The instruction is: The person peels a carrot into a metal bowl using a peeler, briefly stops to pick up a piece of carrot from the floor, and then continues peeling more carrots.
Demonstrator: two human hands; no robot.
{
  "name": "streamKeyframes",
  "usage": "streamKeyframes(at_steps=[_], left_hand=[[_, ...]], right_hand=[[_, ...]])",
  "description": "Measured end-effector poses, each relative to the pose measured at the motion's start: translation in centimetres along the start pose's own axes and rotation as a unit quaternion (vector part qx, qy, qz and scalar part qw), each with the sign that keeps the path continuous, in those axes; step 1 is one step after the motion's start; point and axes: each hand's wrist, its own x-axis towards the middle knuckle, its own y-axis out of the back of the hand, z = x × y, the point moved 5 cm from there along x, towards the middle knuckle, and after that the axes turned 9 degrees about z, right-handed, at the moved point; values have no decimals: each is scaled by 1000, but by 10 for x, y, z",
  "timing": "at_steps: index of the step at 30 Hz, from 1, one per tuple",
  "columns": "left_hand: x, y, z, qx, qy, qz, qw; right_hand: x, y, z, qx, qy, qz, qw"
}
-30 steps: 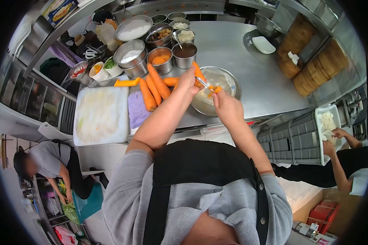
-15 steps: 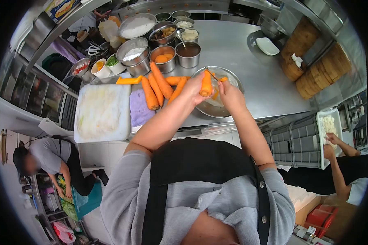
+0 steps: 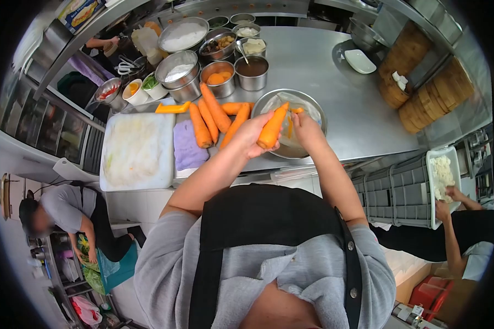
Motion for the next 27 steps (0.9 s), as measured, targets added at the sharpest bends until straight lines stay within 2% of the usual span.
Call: streamKeyframes(at_steps=[3, 5, 8, 16, 21, 24, 27], left_hand=[[7, 5, 7, -15, -27, 56, 998], [27, 13, 21, -29, -60, 113, 991], [48, 11, 31, -57, -77, 148, 984], [61, 0, 28, -48, -82, 156, 983], [42, -7, 21, -29, -83, 155, 984], [32, -9, 25, -41, -91, 131, 986], [36, 2, 17, -21, -76, 104, 991]], right_hand=[[-7, 3, -5, 63, 4, 22, 998], [-19, 10, -20, 33, 26, 23, 999], [-39, 19, -41, -18, 68, 26, 997], [-46, 20, -40, -87, 122, 62, 987], [-41, 24, -54, -80, 105, 33, 991], [-38, 17, -57, -74, 128, 16, 989], [-21, 9, -43, -99, 53, 17, 994]])
